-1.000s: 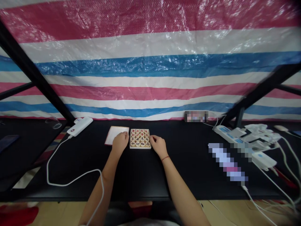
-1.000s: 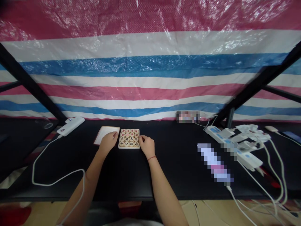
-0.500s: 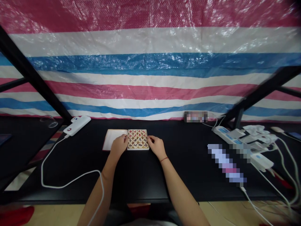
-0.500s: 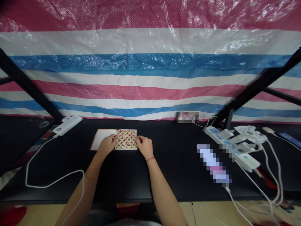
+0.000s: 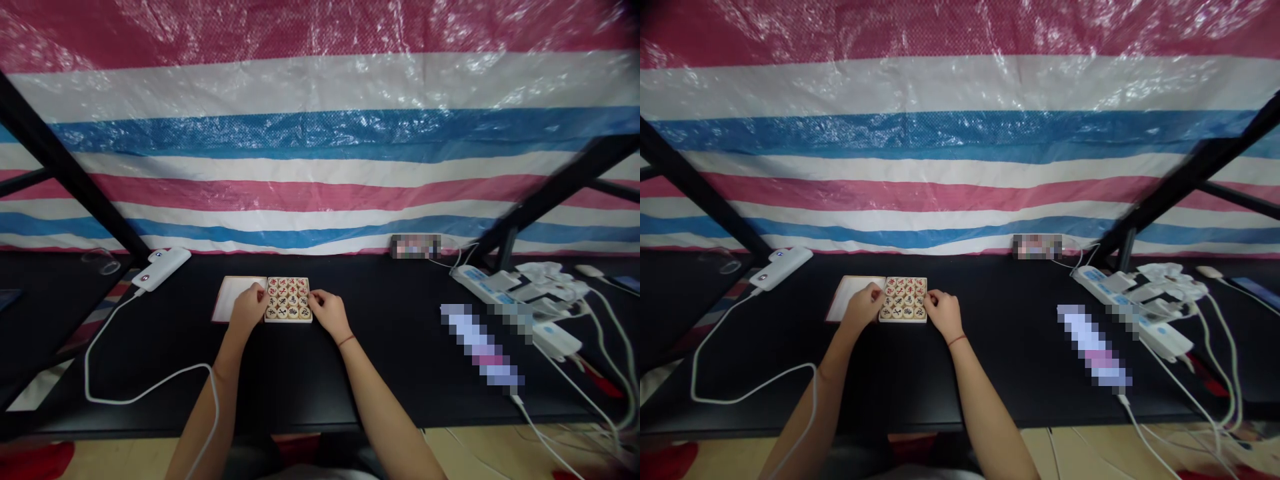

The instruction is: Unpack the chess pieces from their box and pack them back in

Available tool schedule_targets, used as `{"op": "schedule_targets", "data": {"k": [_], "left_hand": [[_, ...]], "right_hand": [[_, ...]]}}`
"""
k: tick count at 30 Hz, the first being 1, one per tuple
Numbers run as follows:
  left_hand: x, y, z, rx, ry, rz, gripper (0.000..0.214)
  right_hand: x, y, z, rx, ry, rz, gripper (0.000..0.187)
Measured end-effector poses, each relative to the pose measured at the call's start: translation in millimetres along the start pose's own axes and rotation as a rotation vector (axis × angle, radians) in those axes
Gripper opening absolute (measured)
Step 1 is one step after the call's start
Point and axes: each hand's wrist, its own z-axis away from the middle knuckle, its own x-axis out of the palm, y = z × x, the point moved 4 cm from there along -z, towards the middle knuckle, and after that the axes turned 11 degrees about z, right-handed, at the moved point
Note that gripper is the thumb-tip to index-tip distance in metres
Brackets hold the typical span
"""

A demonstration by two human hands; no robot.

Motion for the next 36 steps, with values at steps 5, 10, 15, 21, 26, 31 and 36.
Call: {"op": "schedule_targets", "data": {"k": [5,10,15,21,26,31,36], "left_hand": [[-3.2,-2,-1,0.011,0.01,-0.023,0.009],[-4.3,-2,-2,0.021,0.014,-0.005,0.009],[-7.5,17,-6,0.135,0.178,-0.108,0.023],[0.8,29,-15,0.019,0.095,-0.202,0.028],[3.9,28,-15,-0.027,0.126,-0.22,0.029],[6.1,30,-11,0.071,0.115,-0.213,0.025],[5.3,29,-9,0.123,0.1,-0.135,0.018]], "right_hand": [[1,-3,1,-0.016,-0.005,0.015,0.026],[2,-4,2,-0.011,0.008,0.016,0.026],[2,-5,1,-0.01,0.012,0.024,0.026],[3,-4,2,-0.008,0.018,0.032,0.026],[5,-3,2,-0.005,0.037,0.043,0.026],[5,-4,2,-0.007,0.032,0.048,0.026],[5,-2,2,0.022,0.022,0.006,0.027]]}}
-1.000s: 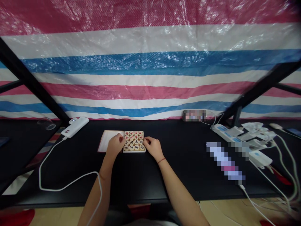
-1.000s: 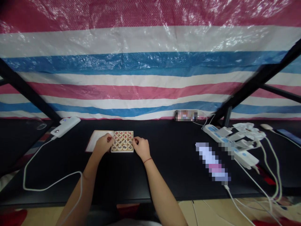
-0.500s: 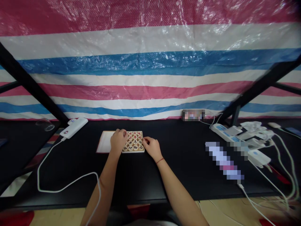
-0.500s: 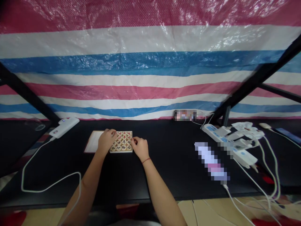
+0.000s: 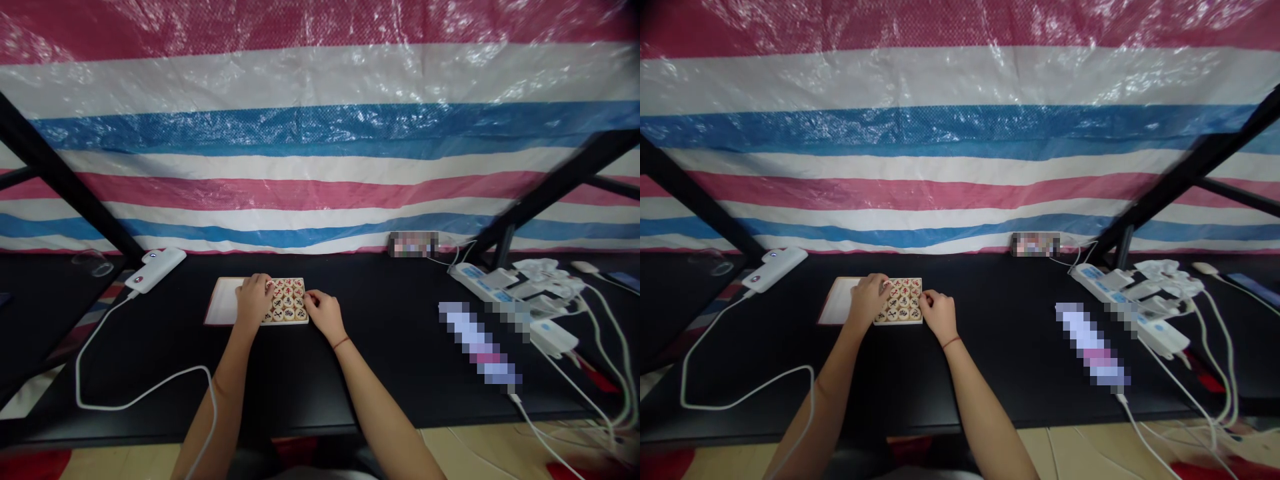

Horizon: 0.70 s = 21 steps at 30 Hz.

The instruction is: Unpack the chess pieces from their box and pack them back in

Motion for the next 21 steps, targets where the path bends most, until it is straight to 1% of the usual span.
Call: {"op": "schedule_targets", "data": {"k": [1,3,5,7,9,11,13,14,16,19,21], "left_hand": [[-0.6,-1,0,0.001,0.003,0.027,0.016],[-2.6,-2,-1,0.006,0.042,0.101,0.013],[-4.0,0,-2,0.036,0.103,0.241,0.011],[-1.5,3,-2,0.08,0.126,0.471,0.01],[6.3,7,-2,0.096,0.07,0.749,0.013],[16.2,11,-1,0.058,-0.017,0.989,0.018],[22.3,12,1,0.012,-0.072,1.118,0.022],[22.7,11,1,-0.007,-0.072,1.126,0.024],[18.2,7,1,-0.019,-0.015,1.009,0.025],[3.7,-2,2,-0.005,0.146,0.585,0.021],[-3.0,-8,3,-0.033,0.211,0.313,0.02]], "right_hand": [[-1,0,0,0.009,0.017,-0.016,0.028],[-4,-5,0,-0.004,0.095,-0.019,0.028],[-9,-16,1,-0.074,0.193,0.005,0.029],[-11,-31,2,-0.191,0.243,0.016,0.034],[-10,-46,4,-0.307,0.238,-0.015,0.036],[-8,-54,4,-0.371,0.232,-0.052,0.032],[-6,-55,2,-0.394,0.239,-0.085,0.027],[-6,-51,0,-0.389,0.253,-0.1,0.026],[-8,-37,-8,-0.343,0.301,-0.109,0.024],[-14,-4,-26,-0.184,0.404,-0.032,0.017],[-17,18,-37,-0.094,0.44,0.05,0.014]]}}
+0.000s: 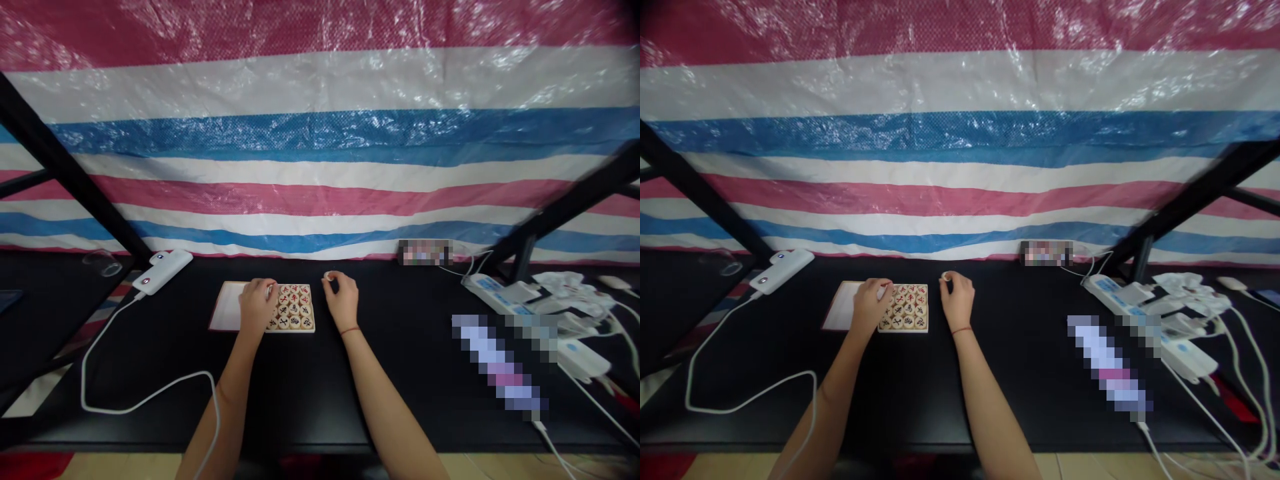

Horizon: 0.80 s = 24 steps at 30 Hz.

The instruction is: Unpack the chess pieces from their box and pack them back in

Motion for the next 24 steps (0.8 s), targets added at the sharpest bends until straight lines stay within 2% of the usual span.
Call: {"op": "schedule_targets", "data": {"k": [2,5,8,16,24], "left_hand": [[-3.3,-4,0,-0.028,0.017,-0.164,0.021],[-1.0,-6,1,-0.05,-0.025,-0.267,0.023],[2.9,-5,4,-0.063,-0.052,-0.318,0.025],[13.8,3,12,-0.062,-0.096,-0.4,0.035],[14.2,8,13,-0.091,-0.115,-0.443,0.038]], "right_hand": [[4,17,-6,0.053,-0.009,0.09,0.014],[12,28,-7,0.103,-0.097,0.205,0.013],[17,29,-4,0.127,-0.159,0.251,0.014],[14,28,-1,0.107,-0.177,0.225,0.021],[16,22,4,0.062,-0.178,0.277,0.028]]}}
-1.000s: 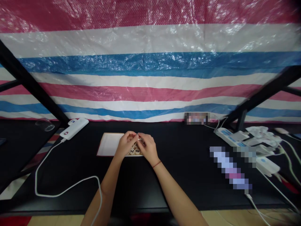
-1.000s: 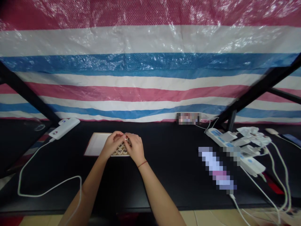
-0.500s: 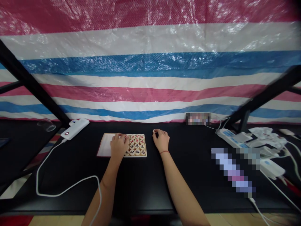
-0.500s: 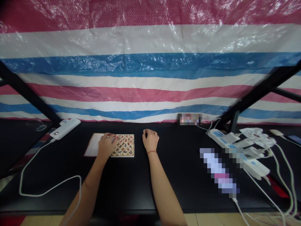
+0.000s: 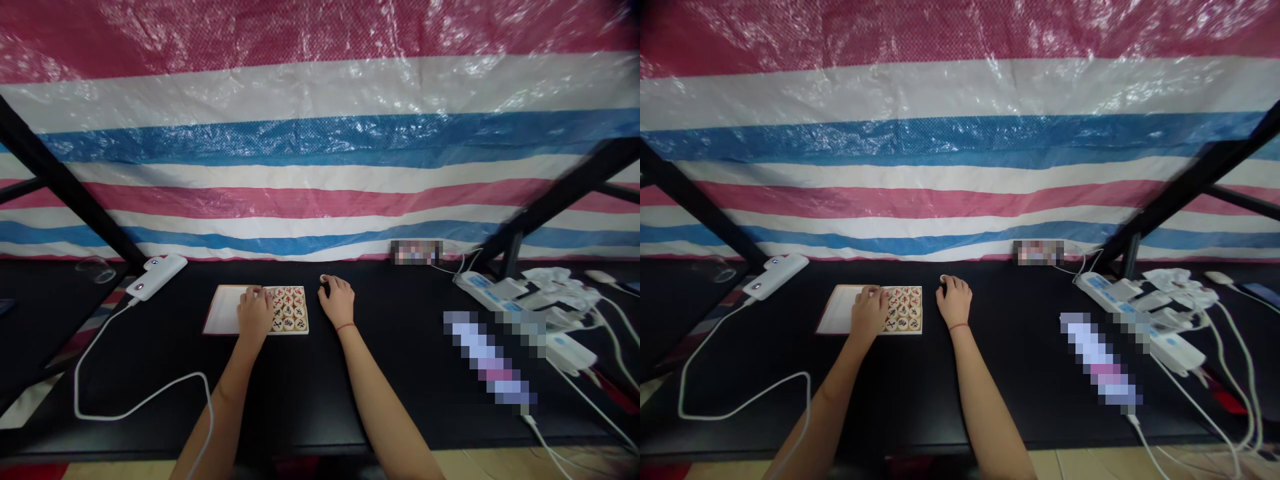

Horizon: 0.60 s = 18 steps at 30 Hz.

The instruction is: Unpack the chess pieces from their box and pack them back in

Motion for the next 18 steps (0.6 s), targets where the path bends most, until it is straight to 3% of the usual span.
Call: {"op": "schedule_targets", "data": {"k": [11,18], "left_hand": [[-4.5,3.0,0.1,-0.023,0.015,0.021,0.036],[-4.7,1.8,-2.1,0.046,0.023,0.08,0.031]], "right_hand": [[1.9,2.2,0.2,0.043,-0.003,-0.013,0.032],[2.3,4.2,-1.1,0.054,0.016,-0.045,0.031]]}}
